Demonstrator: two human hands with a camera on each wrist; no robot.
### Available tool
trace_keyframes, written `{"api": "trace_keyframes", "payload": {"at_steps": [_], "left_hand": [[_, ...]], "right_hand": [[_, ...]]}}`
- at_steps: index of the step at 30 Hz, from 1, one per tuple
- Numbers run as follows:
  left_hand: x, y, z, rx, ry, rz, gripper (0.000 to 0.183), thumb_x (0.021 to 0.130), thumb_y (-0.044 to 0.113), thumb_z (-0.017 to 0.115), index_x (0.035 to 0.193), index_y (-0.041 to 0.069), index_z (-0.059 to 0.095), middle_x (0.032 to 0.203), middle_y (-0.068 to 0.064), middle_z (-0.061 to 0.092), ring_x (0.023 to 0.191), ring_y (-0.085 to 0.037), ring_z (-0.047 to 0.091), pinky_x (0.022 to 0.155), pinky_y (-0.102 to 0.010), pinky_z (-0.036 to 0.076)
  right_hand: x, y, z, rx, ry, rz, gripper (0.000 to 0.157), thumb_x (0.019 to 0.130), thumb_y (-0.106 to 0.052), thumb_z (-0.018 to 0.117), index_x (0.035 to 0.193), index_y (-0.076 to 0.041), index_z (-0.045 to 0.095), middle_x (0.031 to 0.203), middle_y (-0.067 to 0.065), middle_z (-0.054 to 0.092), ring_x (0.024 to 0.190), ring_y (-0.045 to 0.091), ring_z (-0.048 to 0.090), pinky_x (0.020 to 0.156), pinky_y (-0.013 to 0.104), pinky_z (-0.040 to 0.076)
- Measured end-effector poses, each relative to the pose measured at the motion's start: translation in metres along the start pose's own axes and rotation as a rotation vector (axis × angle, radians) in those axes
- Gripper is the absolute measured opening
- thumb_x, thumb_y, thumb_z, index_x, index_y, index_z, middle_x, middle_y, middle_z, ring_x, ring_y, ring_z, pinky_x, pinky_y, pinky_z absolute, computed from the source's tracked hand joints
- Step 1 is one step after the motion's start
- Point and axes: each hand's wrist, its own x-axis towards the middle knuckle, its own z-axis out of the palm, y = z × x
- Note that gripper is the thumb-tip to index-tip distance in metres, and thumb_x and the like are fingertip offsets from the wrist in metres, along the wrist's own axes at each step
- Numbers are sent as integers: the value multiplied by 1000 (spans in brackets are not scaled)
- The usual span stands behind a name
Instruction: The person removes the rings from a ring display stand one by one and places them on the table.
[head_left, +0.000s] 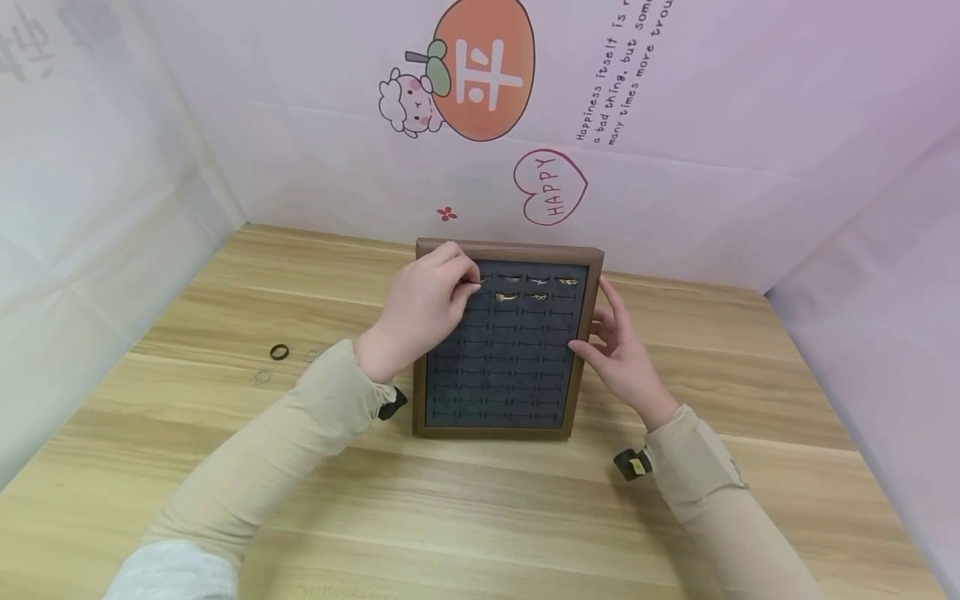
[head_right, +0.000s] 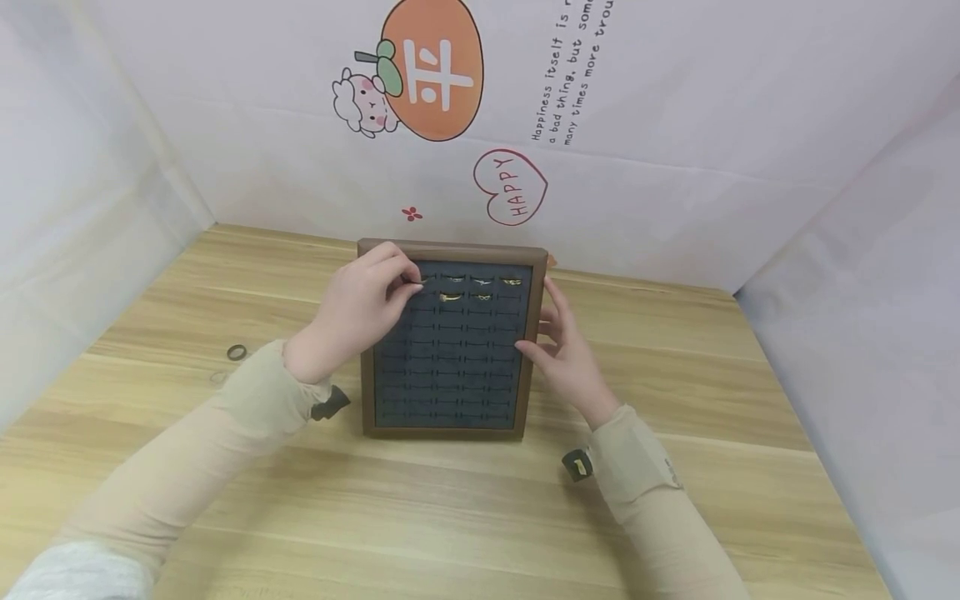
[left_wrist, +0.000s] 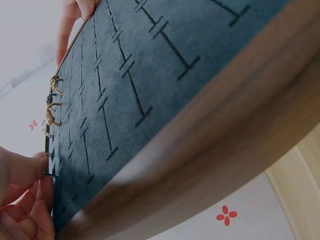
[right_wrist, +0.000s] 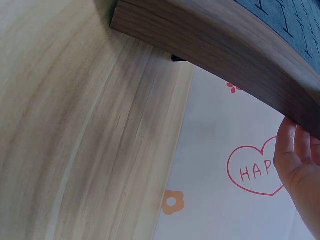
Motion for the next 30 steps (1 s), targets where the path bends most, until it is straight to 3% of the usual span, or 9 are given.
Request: {"api": "trace_keyframes", "payload": {"at_steps": [7,30], "left_hand": [[-1,-3,0,-32,25,41,4,87,5,66,85,2,66,84,-8,60,71,-21,58,65,-33,50],[-18,-4,-14,-50,-12,30,4,83,4,71,85,3,68,86,-7,62,75,-19,60,68,-30,52]], "right_hand": [[0,1,0,2,6,6,93,86,12,57,153,-26,4,127,21,49,101,0,54,85,12,46],[0,1,-1,3,-6,15,92,87,11,57,153,-26,3,128,25,48,101,0,54,85,11,46]]}}
